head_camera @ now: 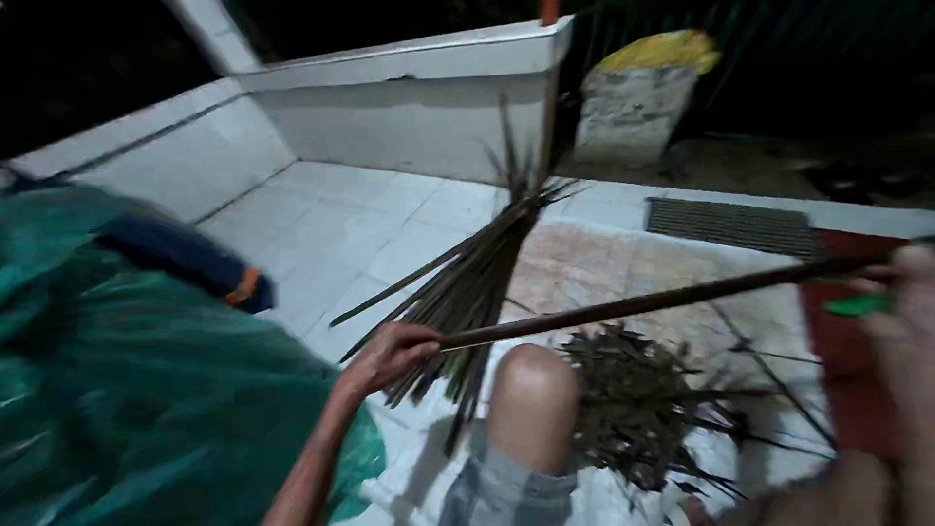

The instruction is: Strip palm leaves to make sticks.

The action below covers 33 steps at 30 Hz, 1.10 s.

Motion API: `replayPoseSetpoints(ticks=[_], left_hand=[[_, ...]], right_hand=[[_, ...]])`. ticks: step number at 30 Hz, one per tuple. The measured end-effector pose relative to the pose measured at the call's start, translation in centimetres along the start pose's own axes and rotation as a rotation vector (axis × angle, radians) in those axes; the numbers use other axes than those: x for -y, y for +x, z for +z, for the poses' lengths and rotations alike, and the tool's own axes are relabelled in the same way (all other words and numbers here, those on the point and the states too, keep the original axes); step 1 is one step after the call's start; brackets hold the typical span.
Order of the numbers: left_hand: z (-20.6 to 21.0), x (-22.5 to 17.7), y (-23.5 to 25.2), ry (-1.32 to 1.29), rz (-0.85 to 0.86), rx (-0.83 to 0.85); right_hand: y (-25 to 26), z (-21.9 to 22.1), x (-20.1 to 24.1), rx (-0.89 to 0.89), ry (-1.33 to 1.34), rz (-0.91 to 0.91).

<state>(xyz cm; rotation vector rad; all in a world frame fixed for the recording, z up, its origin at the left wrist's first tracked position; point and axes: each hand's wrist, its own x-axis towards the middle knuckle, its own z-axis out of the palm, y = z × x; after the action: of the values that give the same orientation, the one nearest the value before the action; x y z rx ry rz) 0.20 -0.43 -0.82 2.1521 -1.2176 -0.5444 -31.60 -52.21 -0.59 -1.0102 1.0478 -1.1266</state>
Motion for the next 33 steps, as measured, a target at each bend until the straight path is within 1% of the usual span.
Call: replayPoseSetpoints(ticks=[2,4,6,8,11,14,17,21,23,26,29,31,33], left_hand=[[0.9,-0.2,2.1,-0.078,0.031,0.055],[2.0,-2.4,5.3,-0.196,0.005,0.175],[3.4,-5.9,9.1,-0.269,0.012,0.316],[4.8,-9.5,13.4,-0.305,0.059,0.448],[7.0,-14.4,19.4,-0.356,0.095,0.607],[9.4,-18.6,23.9,-0.456,0.103,0.717],[12.1,-20.7,26.7,-0.565,0.099,0.792],[15.1,-21.6,27.6,-0.558,0.071,0.765],[15.6,-22.4,27.4,-0.465,0.060,0.709],[16.6,-24.1,27.8,-0.240,0.129,0.651],[17.7,-23.7,29.0,-0.029,0.203,0.551],[18.9,-22.8,29.7,0.037,0.277,0.477],[19.3,-21.7,29.6,0.094,0.315,0.389]], right_hand=[[0.8,-0.7,-0.5,0.015,-0.001,-0.104],[0.9,0.3,-1.2,0.050,-0.006,-0.166],[0.2,1.8,-2.1,0.158,-0.012,-0.150],[-1.2,3.5,-2.6,0.262,0.007,-0.129],[-3.3,5.1,-3.4,0.406,0.012,-0.142],[-5.5,6.1,-3.5,0.486,-0.018,-0.112],[-6.6,6.2,-4.0,0.532,-0.038,-0.092],[-5.1,4.7,-4.1,0.481,-0.205,-0.067],[-4.6,4.2,-4.3,0.463,-0.326,-0.072],[-3.7,2.1,-4.2,0.497,-0.487,-0.053],[-3.2,0.7,-4.0,0.502,-0.555,-0.052],[-3.0,-0.1,-3.5,0.488,-0.587,-0.058],[-3.4,-0.1,-3.2,0.503,-0.615,-0.039]])
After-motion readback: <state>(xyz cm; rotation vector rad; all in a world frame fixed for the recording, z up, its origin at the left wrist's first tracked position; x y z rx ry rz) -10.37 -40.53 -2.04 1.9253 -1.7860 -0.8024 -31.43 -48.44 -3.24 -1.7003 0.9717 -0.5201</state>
